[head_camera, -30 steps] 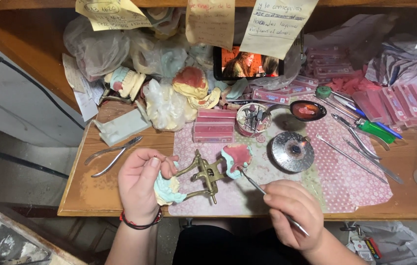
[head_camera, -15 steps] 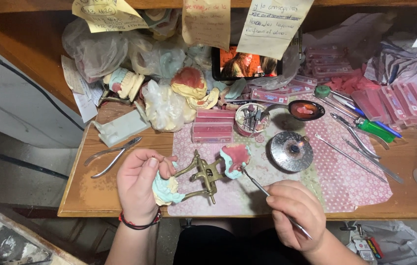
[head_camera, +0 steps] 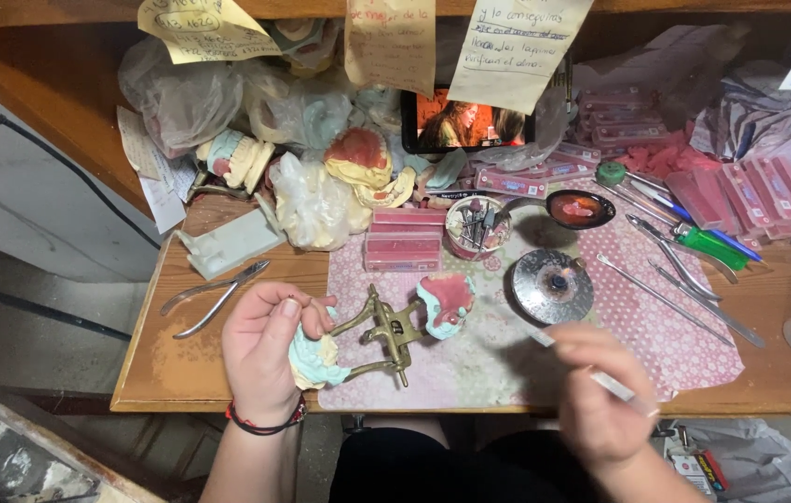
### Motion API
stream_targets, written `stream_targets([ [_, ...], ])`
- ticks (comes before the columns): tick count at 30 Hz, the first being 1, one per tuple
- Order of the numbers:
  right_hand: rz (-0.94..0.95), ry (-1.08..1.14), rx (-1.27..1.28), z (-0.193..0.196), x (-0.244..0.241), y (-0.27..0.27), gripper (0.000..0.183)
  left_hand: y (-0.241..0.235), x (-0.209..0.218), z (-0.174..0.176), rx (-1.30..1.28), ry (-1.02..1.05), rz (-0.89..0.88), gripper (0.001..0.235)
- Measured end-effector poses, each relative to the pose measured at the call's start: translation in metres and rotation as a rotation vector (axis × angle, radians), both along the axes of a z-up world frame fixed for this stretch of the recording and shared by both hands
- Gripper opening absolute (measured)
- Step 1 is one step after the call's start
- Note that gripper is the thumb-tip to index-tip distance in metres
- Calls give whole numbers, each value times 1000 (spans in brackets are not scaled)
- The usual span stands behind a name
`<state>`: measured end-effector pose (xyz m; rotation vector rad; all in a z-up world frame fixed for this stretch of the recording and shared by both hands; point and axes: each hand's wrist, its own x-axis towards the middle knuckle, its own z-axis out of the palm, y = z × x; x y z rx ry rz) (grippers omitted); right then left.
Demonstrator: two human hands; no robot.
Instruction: The person works at a cluttered workbench assembling a dental prosthesis. They use pliers to adjust a small metal component, then use a lighter to heat it. They apply liquid from a bottle to the pink acrylic part of the denture and use a metal tool to smooth and shape the material on the dental cast.
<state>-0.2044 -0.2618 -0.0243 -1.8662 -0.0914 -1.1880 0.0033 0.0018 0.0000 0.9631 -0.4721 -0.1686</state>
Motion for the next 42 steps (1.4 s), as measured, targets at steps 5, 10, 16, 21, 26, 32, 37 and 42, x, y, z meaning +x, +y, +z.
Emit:
stream_targets([
  [5, -130, -86, 639, 17, 12, -28, 19, -1, -1, 2, 7, -12, 0, 9],
  [10, -166, -12, 871, 18, 10, -48, 29, 0, -2, 1, 24, -43, 4, 10],
  [16, -172, -37, 871, 17, 11, -46, 30, -1, -2, 1, 28, -28, 12, 11],
  [21, -35, -66, 765, 13, 9, -26, 24, -3, -3, 2, 4, -25, 16, 10],
  [26, 264, -45, 454, 15, 14, 12, 23, -2, -2, 5, 9, -38, 14, 8],
  [32, 64, 117, -63, 18, 12, 24, 29, 0, -1, 5, 23, -35, 10, 9],
  [37, 67, 66, -308, 22, 13, 23, 24, 0, -1, 4, 27, -22, 7, 9],
  [42, 54, 60, -354, 26, 12, 25, 25, 0, -1, 3, 37, -14, 17, 10],
])
